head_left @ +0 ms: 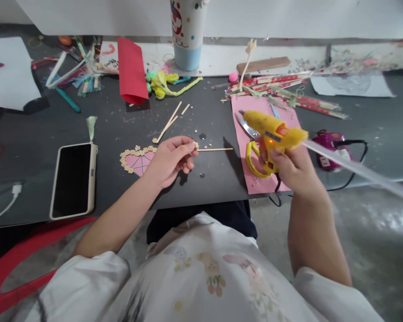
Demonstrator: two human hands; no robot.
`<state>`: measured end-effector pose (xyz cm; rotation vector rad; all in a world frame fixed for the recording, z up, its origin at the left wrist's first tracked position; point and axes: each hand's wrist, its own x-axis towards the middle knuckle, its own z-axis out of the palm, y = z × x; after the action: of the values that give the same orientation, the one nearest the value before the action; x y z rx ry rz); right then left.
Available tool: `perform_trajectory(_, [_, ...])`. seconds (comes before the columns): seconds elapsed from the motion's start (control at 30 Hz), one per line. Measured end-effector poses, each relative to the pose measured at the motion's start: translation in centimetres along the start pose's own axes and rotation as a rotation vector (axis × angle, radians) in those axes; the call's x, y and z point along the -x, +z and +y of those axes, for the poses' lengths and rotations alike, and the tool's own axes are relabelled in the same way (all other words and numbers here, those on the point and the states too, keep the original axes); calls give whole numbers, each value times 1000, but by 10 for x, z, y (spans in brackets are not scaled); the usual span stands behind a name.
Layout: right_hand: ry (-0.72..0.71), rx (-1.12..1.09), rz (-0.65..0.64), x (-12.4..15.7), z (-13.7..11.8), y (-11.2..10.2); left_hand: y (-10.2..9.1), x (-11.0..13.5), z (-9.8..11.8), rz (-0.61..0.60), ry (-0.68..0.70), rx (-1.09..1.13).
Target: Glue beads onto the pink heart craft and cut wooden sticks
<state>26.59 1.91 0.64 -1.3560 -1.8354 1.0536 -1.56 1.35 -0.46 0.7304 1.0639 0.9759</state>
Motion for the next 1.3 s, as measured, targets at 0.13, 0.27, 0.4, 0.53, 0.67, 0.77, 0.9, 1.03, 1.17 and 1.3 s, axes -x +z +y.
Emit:
perform_trajectory(0.13, [3, -504, 2, 10, -5, 16, 1, 1, 1, -46, 11, 16])
perform_trajectory(0.27, [40, -645, -49, 22, -6, 31, 2, 4, 0, -116, 28, 60])
perform_trajectory(0.4, [95, -633, -107, 30, -3, 39, 3, 7, 2, -146, 28, 51])
perform_trajectory(0.53, [193, -619, -94, 32, -5, 42, 4, 7, 1, -150, 25, 41])
perform_trajectory(0.67, [198, -601, -106, 32, -8, 44, 3, 7, -1, -174, 18, 57])
perform_trajectory(0.77, [184, -614, -121, 31, -7, 45, 3, 8, -2, -181, 15, 64])
perform_trajectory(0.9, [176, -621, -136, 30, -7, 45, 3, 8, -2, -169, 13, 50])
perform_trajectory(1.03, [200, -609, -131, 31, -4, 46, 3, 8, -2, -155, 8, 23])
perform_trajectory(1.17, [141, -631, -166, 32, 1, 45, 4, 8, -2, -164, 18, 23])
perform_trajectory(1.3, [114, -571, -169, 32, 4, 44, 4, 8, -2, -149, 13, 3])
